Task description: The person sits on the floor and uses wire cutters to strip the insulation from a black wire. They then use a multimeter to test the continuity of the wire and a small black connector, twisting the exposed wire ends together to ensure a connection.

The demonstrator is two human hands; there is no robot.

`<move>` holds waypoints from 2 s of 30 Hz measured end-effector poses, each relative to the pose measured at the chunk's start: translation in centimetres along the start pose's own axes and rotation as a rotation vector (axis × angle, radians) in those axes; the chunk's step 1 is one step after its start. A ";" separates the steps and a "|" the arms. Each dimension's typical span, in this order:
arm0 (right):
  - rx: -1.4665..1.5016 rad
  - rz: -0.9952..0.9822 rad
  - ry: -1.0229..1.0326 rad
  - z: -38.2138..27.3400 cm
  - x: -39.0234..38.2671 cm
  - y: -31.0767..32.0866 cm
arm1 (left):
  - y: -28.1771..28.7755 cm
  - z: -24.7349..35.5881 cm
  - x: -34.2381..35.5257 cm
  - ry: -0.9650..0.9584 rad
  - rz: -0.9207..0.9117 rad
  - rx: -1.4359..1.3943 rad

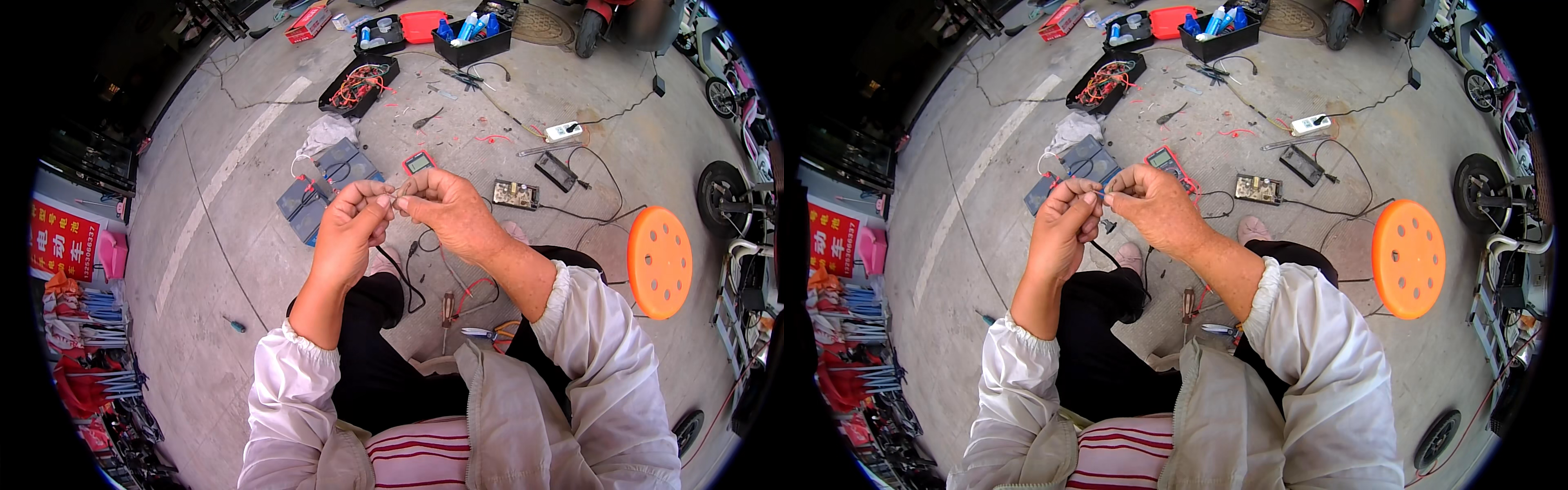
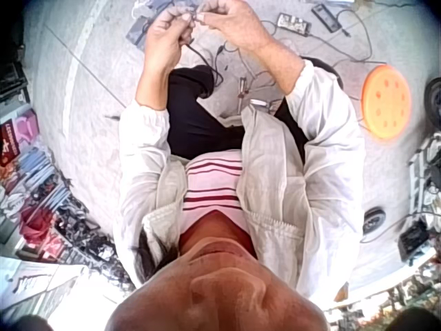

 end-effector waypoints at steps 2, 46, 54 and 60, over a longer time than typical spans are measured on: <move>-0.008 0.009 0.010 -0.1 0.0 0.0 | 0.0 0.0 0.0 -0.008 -0.004 -0.017; -0.345 -0.124 0.165 -2.3 -0.8 -0.1 | 0.7 0.8 -0.5 -0.014 -0.229 0.073; -0.523 -0.148 0.219 -2.3 -0.9 -0.1 | 0.6 0.8 -0.5 0.005 -0.182 0.119; -0.514 -0.112 0.200 -3.0 -1.0 -0.1 | -0.1 1.1 -0.6 -0.028 -0.165 0.101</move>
Point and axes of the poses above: each hand's wrist, its own x-axis towards the middle knuckle, its own y-axis out of the back of the hand, z = x × y, the point moved 4 cm from there along x, towards the middle knuckle, and after that the axes turned 3 degrees about y, right-handed, at the moved point
